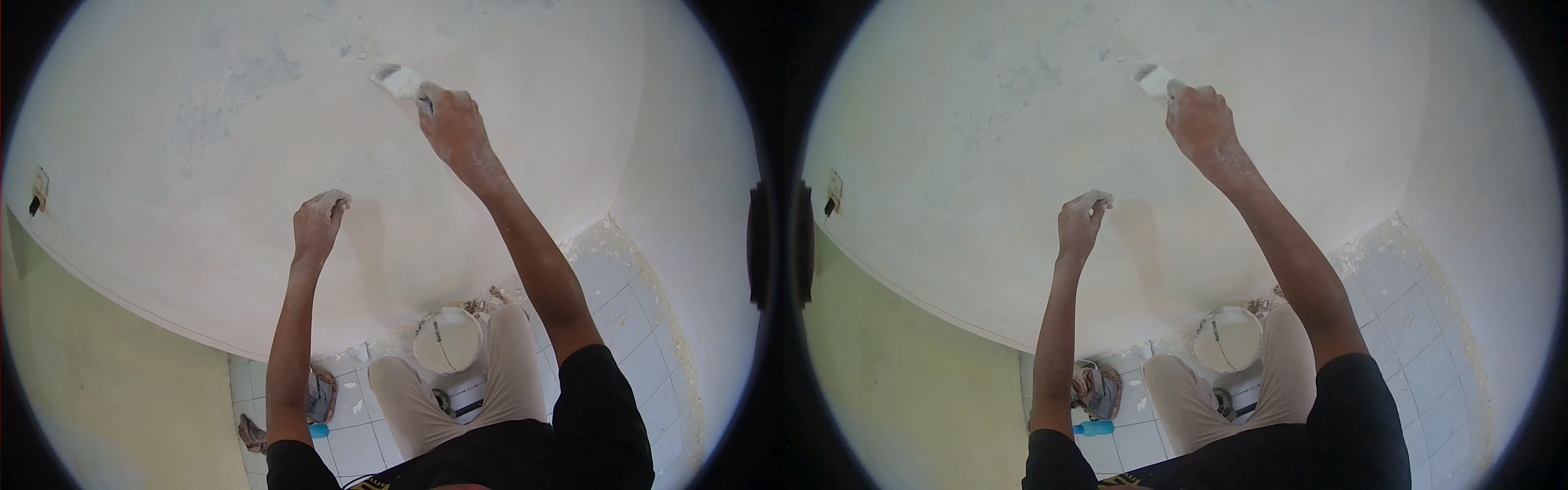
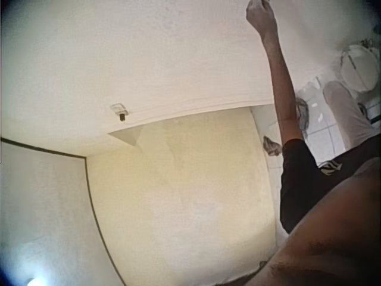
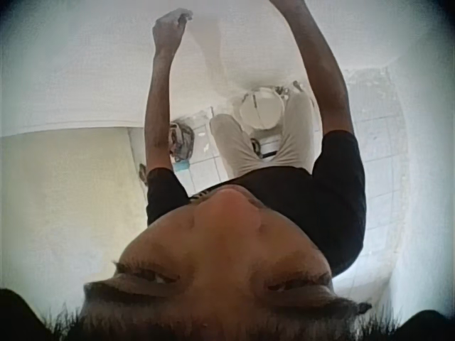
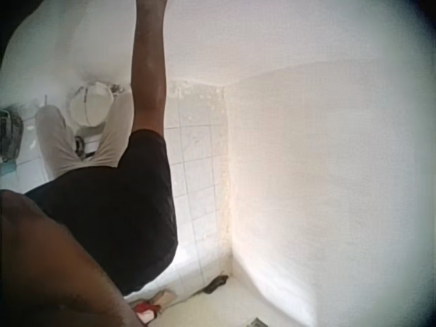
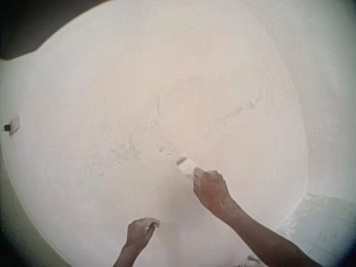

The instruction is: The recorder uses a paintbrush and a putty knife to apply white patching compound from a bucket onto a wall surface.

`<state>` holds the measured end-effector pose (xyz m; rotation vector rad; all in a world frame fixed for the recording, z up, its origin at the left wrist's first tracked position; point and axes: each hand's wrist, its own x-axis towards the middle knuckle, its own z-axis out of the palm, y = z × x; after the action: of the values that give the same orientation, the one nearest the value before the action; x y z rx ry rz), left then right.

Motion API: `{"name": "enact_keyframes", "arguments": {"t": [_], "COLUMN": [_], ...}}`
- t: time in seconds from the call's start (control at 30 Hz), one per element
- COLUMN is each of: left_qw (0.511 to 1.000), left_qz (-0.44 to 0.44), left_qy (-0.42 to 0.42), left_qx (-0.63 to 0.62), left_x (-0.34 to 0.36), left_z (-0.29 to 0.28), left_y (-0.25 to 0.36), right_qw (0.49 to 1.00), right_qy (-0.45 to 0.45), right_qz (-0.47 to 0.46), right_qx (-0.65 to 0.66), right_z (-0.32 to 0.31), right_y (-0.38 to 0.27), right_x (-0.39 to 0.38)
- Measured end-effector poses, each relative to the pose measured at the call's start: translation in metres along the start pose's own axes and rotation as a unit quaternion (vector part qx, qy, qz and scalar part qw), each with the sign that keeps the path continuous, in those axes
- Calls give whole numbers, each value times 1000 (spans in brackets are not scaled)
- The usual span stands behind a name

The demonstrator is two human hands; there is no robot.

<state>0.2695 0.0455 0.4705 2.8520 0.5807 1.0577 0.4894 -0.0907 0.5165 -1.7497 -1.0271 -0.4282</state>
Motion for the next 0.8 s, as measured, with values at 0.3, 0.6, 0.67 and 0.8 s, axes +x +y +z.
{"name": "enact_keyframes", "arguments": {"t": [0.3, 0.6, 0.67, 0.8], "left_qw": [996, 998, 998, 996], "left_qz": [-27, 5, -1, -22], "left_qy": [-75, -62, -55, -82], "left_qx": [37, 10, -7, -9], "left_x": [-10, -4, -6, -15], "left_z": [16, 22, 24, 27], "left_y": [12, 23, 23, 19], "right_qw": [991, 997, 995, 991], "right_qy": [-76, 23, 47, -89], "right_qz": [17, -78, -77, 3], "right_qx": [-105, 9, 32, -97], "right_z": [0, -19, -4, 28], "right_y": [18, -34, -22, 18], "right_x": [-29, 39, 20, -27]}}
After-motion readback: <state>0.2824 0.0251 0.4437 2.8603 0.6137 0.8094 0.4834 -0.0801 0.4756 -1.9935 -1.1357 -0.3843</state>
